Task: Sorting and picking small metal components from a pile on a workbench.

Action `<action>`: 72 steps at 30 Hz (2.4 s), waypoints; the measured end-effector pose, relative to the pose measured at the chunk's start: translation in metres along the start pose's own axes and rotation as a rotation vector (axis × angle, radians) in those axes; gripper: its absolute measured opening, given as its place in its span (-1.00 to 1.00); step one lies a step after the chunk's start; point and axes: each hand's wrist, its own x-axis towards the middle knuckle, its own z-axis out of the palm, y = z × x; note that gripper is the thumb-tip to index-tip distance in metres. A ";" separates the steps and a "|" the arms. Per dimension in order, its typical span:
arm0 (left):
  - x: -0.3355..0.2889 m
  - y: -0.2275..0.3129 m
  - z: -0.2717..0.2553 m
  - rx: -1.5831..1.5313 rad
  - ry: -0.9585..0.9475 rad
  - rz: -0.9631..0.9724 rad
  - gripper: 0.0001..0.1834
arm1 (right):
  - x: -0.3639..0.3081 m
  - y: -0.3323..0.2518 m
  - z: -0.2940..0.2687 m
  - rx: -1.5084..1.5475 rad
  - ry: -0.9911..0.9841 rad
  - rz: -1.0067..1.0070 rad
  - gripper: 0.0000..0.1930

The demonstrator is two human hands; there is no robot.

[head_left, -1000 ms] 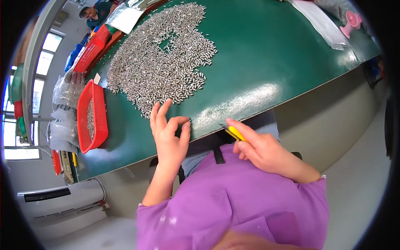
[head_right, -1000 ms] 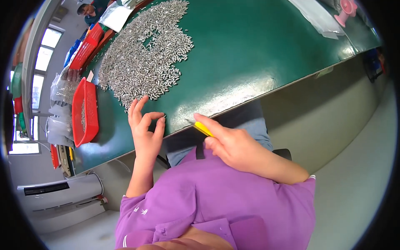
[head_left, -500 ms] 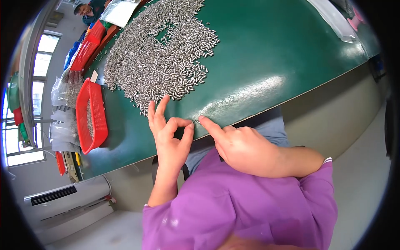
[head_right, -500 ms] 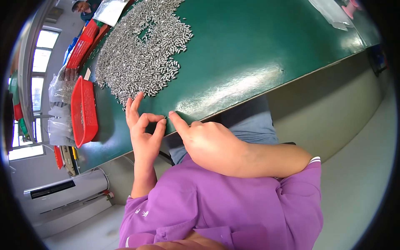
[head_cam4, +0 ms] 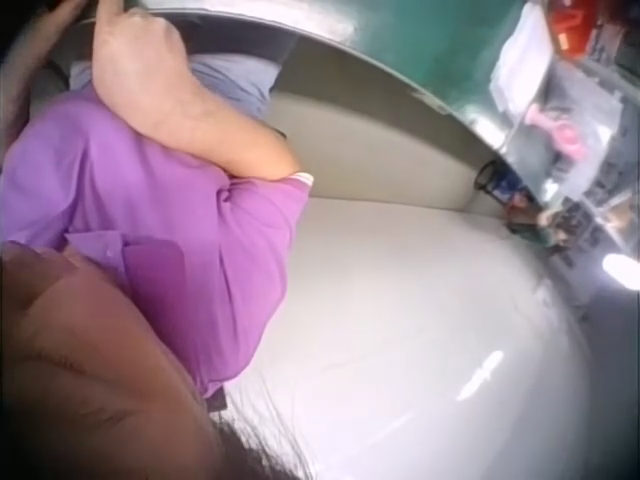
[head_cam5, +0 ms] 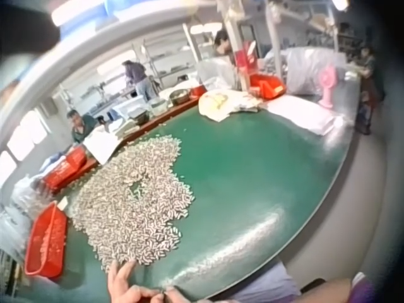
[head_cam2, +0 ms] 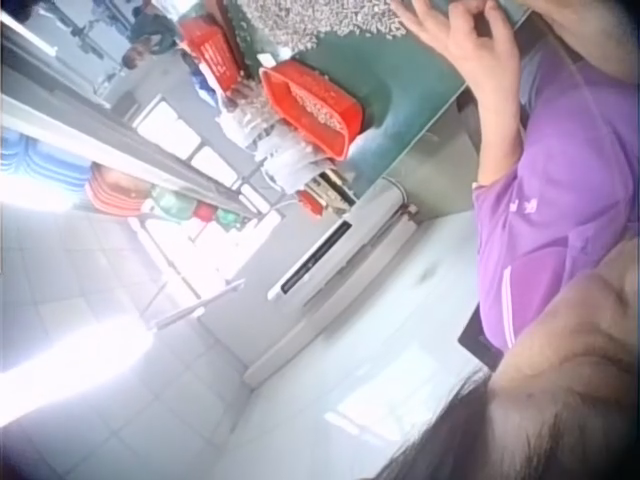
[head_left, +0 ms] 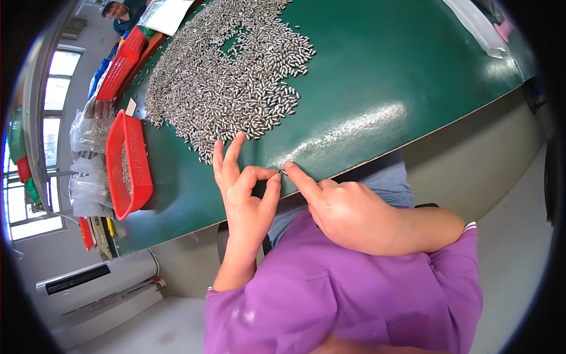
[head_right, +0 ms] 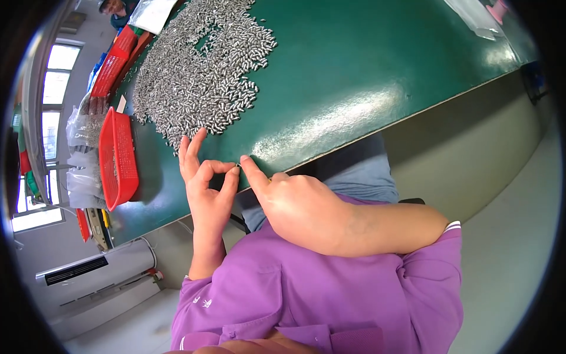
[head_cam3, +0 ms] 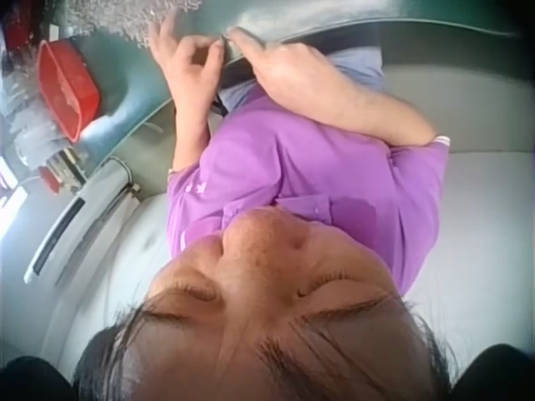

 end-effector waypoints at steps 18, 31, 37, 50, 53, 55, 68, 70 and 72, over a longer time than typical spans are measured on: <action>0.002 -0.005 -0.002 -0.063 -0.058 0.008 -0.87 | 0.014 0.007 -0.019 0.126 -0.115 -0.045 -0.33; -0.016 -0.022 -0.005 -0.439 0.259 -0.003 -0.86 | -0.003 0.069 -0.070 -0.313 0.663 0.248 -0.50; -0.016 -0.010 -0.012 -0.760 0.266 -0.219 -0.87 | 0.005 0.120 -0.076 -0.705 0.716 0.305 -0.59; -0.018 -0.014 -0.010 -0.920 0.205 -0.217 -0.79 | 0.023 0.043 -0.003 -0.171 0.313 -0.319 -0.59; -0.019 -0.014 -0.009 -0.900 0.246 -0.160 -0.70 | -0.003 0.062 -0.030 -0.318 0.381 -0.336 -0.65; -0.019 -0.017 -0.008 -0.817 0.276 -0.138 -0.57 | -0.029 0.077 -0.059 -0.419 0.481 -0.287 -0.74; 0.003 -0.026 -0.009 -0.709 0.179 -0.073 -0.85 | -0.117 0.138 -0.136 -0.894 1.069 0.526 -0.54; 0.014 -0.026 -0.017 -0.774 0.143 -0.104 -0.87 | -0.084 0.114 -0.133 -0.707 0.969 0.234 -0.76; 0.030 -0.032 -0.023 -0.804 0.147 -0.077 -0.88 | -0.036 0.084 -0.124 -0.486 0.827 0.026 -0.90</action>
